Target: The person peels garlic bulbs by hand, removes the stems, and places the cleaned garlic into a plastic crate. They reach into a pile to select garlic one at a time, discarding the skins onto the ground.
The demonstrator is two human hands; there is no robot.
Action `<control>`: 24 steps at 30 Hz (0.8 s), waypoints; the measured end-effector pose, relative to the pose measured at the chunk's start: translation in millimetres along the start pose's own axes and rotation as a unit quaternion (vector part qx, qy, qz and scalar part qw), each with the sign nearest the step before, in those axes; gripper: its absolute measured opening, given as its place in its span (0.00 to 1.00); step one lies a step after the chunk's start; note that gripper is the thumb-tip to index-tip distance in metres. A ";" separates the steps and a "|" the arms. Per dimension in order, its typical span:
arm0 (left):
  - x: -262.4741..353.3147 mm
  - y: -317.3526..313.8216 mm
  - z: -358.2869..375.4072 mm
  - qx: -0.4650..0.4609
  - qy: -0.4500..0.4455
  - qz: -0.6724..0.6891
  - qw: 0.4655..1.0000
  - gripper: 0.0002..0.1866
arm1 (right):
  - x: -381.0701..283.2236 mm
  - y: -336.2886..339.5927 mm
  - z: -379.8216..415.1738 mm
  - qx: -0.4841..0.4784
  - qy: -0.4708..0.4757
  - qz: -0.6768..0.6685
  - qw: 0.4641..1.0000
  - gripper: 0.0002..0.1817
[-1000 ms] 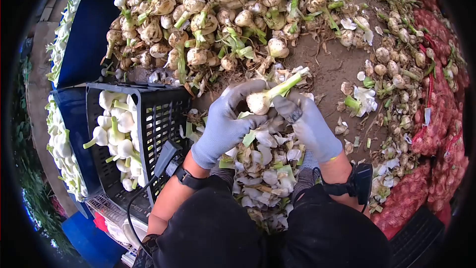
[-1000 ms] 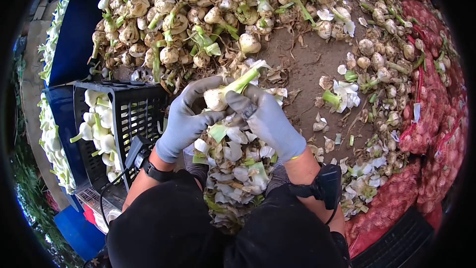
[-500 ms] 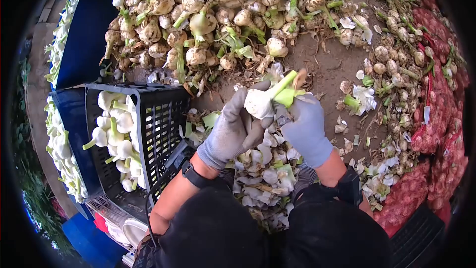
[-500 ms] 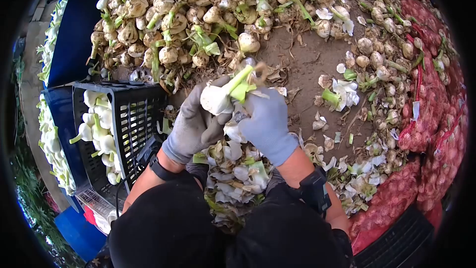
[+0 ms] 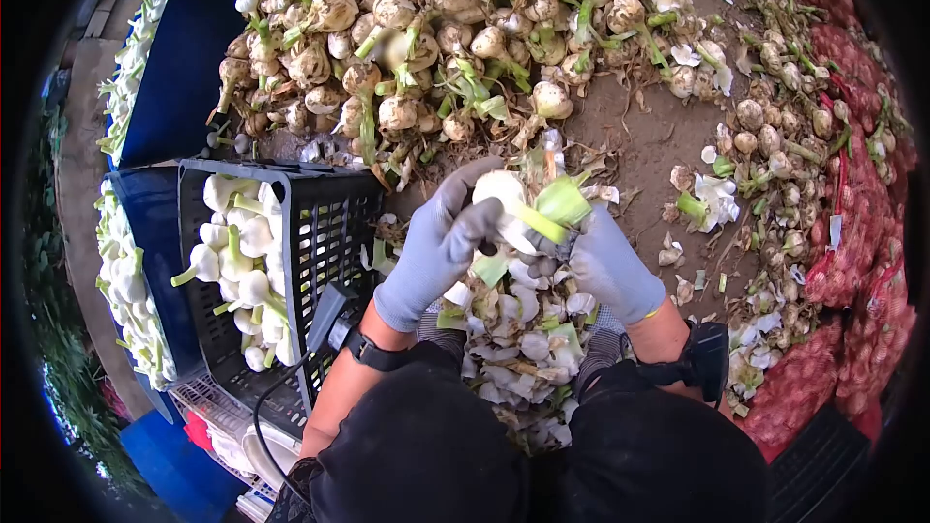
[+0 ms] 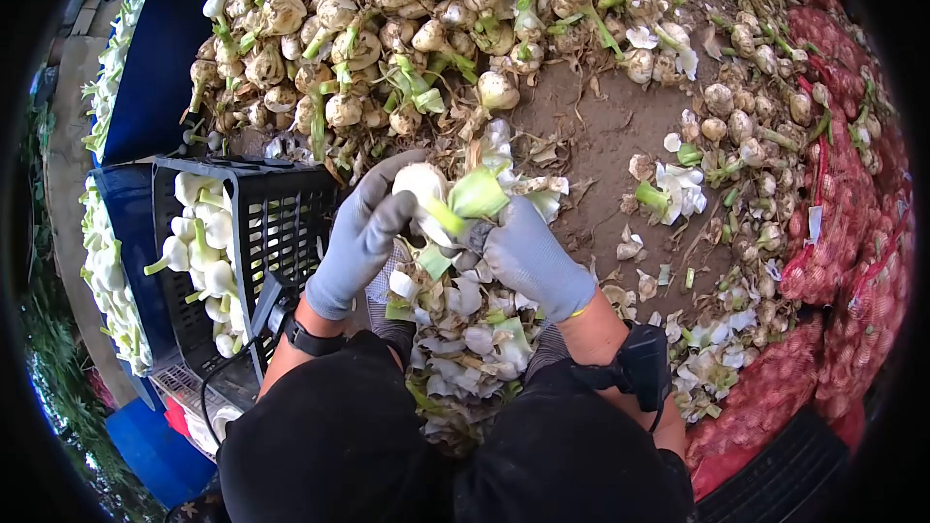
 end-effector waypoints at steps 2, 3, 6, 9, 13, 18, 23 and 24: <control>8.5 -6.4 -1.1 -0.046 -0.057 -0.212 0.975 0.36 | 5.4 3.0 3.7 -0.043 -0.033 -0.027 0.998 0.13; 10.0 -11.2 -0.6 -0.055 -0.056 -0.267 0.961 0.34 | 5.0 2.5 6.5 -0.042 -0.034 -0.029 0.998 0.13; 6.0 -13.4 -2.6 -0.062 0.016 -0.305 0.950 0.33 | -15.2 13.0 2.0 0.157 0.114 0.575 0.794 0.15; -18.5 -16.3 9.9 -0.110 0.095 -0.134 0.980 0.34 | -30.6 45.5 -4.1 0.277 0.065 0.606 0.743 0.13; -17.3 -16.6 -1.2 -0.066 0.086 -0.062 0.992 0.42 | 0.8 42.2 -18.6 0.052 0.049 0.202 0.977 0.16; -28.3 -16.4 -1.0 -0.062 0.045 -0.024 0.997 0.42 | 2.9 21.6 -17.6 0.069 0.041 0.234 0.969 0.13; -11.8 -11.9 -2.7 0.023 0.003 0.156 0.988 0.27 | 6.6 24.1 -15.7 0.134 0.010 0.082 0.988 0.15; -12.2 -15.6 -5.0 0.029 0.037 0.304 0.951 0.18 | 17.8 28.8 -18.3 0.110 0.014 0.000 0.994 0.15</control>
Point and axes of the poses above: each hand's wrist, its own z-axis away from the middle knuckle, its own y-axis out of the back of the hand, x = y × z, the point moved 5 cm from there along -z, towards the middle knuckle, and after that the axes turned 14 degrees about z, right-handed, at the moved point
